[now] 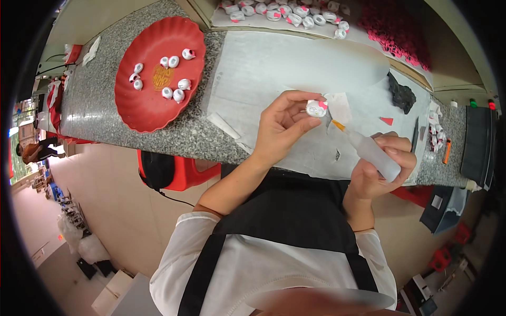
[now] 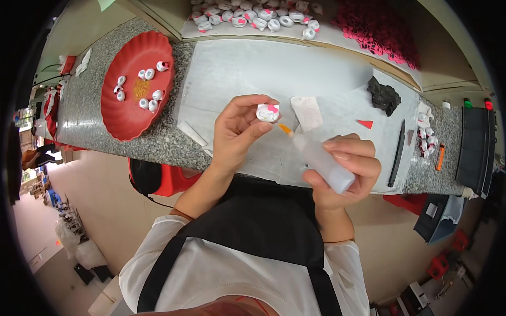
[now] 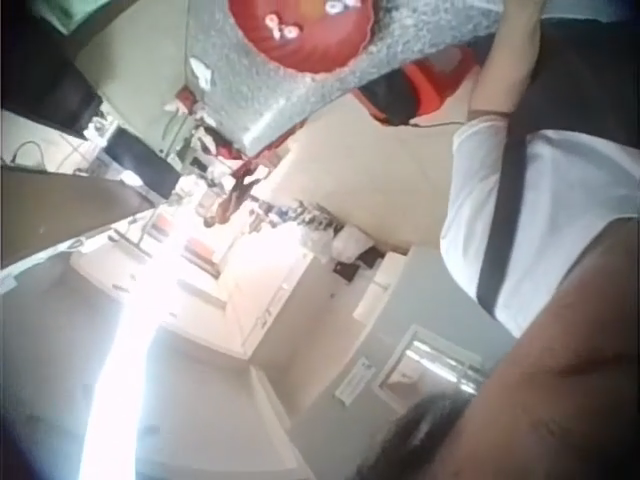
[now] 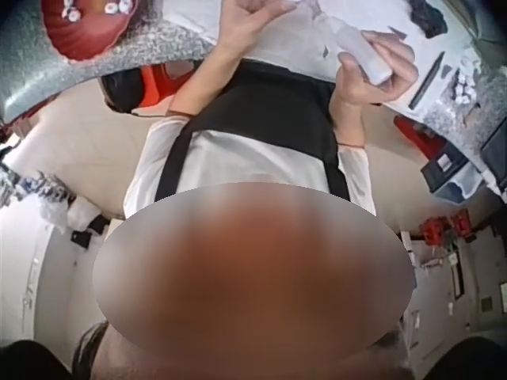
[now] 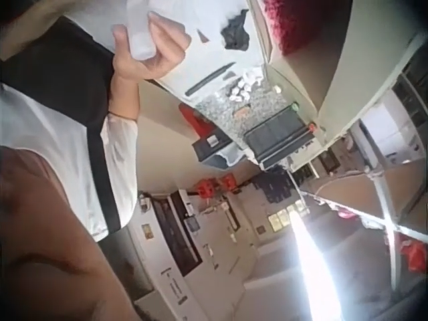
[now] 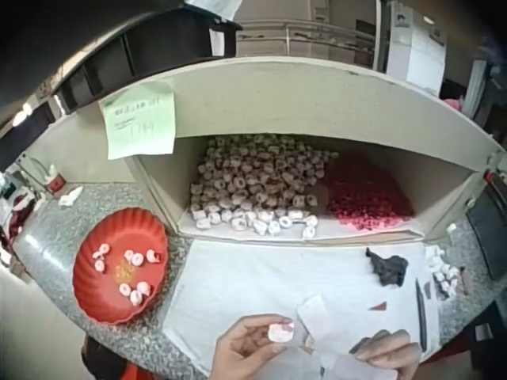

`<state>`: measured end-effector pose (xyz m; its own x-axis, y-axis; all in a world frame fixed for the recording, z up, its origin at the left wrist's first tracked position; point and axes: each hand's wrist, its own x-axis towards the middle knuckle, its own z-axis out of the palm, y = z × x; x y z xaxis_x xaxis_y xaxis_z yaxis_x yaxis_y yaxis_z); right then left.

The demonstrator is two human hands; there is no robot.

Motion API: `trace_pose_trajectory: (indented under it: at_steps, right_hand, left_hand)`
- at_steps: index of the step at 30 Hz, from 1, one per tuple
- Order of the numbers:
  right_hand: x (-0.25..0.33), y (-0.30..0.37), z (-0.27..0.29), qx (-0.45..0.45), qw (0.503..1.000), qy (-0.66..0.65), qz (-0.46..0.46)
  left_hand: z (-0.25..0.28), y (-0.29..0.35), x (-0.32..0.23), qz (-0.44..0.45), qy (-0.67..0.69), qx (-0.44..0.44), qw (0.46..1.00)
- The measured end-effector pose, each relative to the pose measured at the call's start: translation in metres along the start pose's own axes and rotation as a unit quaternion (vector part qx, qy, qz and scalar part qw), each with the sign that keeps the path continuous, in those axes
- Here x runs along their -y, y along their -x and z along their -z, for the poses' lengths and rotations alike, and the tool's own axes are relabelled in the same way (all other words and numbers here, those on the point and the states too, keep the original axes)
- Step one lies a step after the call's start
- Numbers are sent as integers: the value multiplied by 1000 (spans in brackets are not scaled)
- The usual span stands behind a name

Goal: Assembling small Hello Kitty figurines using a glue bottle at a factory workbench.

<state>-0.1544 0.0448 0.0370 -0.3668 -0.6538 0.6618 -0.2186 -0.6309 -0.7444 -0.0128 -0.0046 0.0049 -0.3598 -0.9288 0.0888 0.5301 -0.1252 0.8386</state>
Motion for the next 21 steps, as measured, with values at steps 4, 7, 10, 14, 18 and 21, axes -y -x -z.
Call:
trace_pose_trajectory:
  at_steps: [4,7,10,14,18,21]
  right_hand:
    - [-3,3,-2,55,998,6,25]
    - [-4,3,-3,70,997,-4,40]
    - [-4,3,-3,81,996,-1,44]
    - [-1,3,-2,94,994,16,47]
    - [0,3,-2,102,993,19,49]
    - [1,4,-2,103,993,24,46]
  left_hand:
    - [1,2,1,5,12,-3,1000]
    - [2,2,1,7,9,0,1000]
    - [2,2,1,6,11,5,1000]
    - [2,2,1,5,8,0,1000]
    - [3,3,1,7,9,0,1000]
    - [3,4,1,12,9,1,1000]
